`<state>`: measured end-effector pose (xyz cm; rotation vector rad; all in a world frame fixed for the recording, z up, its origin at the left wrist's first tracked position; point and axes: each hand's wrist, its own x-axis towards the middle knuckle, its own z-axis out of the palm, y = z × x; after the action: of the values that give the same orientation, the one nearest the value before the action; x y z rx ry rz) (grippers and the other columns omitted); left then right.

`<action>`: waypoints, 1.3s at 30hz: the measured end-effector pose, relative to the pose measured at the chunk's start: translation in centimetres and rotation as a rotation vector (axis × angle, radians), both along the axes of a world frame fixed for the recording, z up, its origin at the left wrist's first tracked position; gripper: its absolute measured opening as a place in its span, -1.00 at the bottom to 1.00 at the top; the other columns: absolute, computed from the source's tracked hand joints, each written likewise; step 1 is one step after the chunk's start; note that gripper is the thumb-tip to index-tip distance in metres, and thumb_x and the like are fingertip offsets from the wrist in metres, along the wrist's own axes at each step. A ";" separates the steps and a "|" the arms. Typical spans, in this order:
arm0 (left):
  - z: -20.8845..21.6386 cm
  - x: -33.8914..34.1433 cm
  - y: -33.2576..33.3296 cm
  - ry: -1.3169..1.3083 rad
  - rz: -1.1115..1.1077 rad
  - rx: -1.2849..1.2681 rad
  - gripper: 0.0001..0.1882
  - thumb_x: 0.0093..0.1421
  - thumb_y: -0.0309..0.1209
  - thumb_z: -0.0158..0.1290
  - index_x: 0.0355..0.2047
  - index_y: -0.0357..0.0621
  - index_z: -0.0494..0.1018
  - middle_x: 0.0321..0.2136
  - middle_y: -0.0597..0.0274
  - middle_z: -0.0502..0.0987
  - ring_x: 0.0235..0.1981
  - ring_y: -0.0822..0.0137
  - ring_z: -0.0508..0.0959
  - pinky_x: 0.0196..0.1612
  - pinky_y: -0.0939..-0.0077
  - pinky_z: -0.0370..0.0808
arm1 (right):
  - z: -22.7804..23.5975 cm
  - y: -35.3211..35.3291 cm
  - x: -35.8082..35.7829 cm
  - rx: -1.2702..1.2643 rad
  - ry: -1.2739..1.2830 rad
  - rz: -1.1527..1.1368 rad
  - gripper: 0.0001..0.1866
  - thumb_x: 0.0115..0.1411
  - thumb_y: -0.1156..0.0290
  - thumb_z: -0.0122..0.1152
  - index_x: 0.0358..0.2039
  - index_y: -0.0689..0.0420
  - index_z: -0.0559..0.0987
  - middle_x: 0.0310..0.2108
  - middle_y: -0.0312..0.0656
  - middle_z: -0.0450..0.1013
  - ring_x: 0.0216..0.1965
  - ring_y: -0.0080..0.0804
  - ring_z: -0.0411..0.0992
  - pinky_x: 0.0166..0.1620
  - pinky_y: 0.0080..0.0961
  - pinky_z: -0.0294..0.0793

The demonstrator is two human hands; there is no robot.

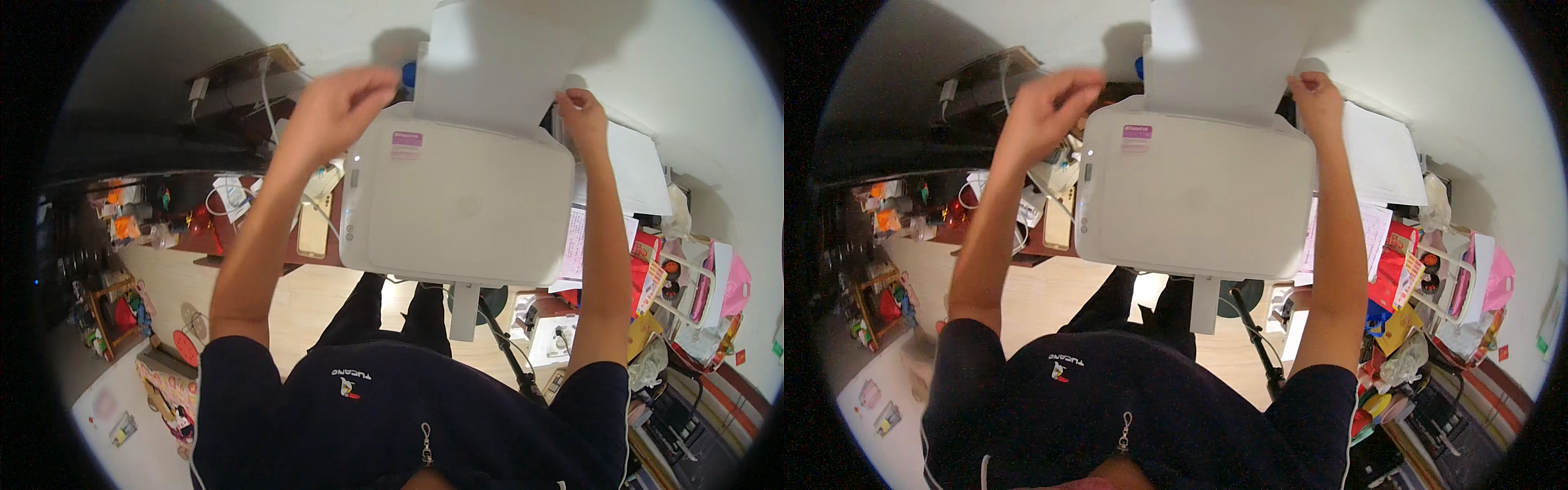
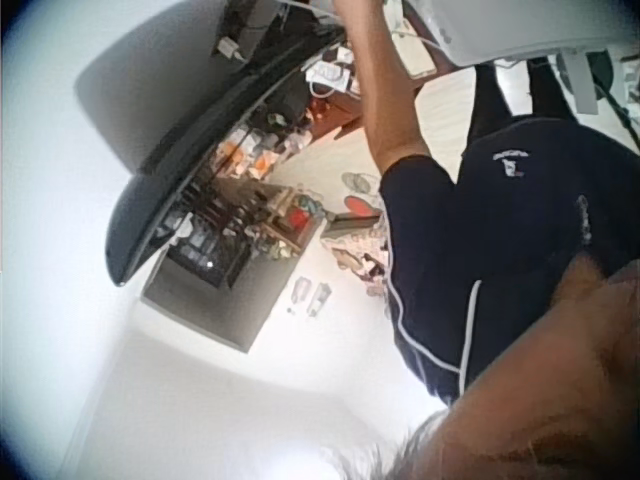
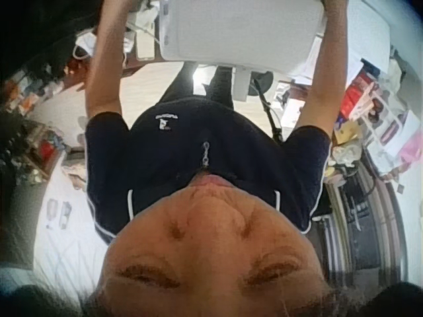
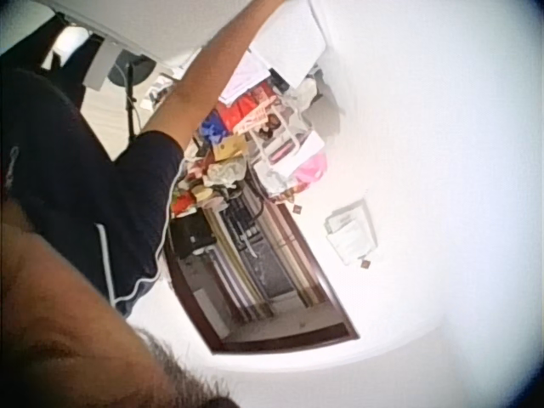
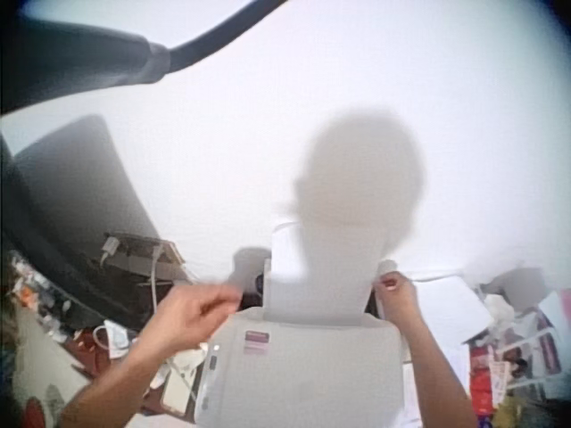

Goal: The person places a document on the scanner glass, closes the lid, and presses buttons to start the copying process. They retrieve the printed copy from the output tray, then place a blank sheet of paper into the scanner and press buttons again to continue the task.

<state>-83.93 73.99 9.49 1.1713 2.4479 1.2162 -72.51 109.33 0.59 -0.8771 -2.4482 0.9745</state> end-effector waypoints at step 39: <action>-18.1 11.2 -13.6 -1.281 0.396 0.097 -0.49 0.00 -0.42 0.12 -0.02 -0.16 0.27 -0.25 0.16 0.48 -0.30 0.28 0.52 -0.41 0.38 0.48 | -1.7 -32.1 24.0 -0.702 0.089 -0.234 -0.80 0.17 0.41 0.06 -0.26 0.27 0.47 -0.36 -0.20 0.47 -0.35 -0.53 0.44 -0.27 -0.64 0.45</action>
<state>-72.69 60.41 -8.64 -0.2003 1.5889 1.4871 -48.46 77.24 -1.11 -1.2591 -1.8664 1.7675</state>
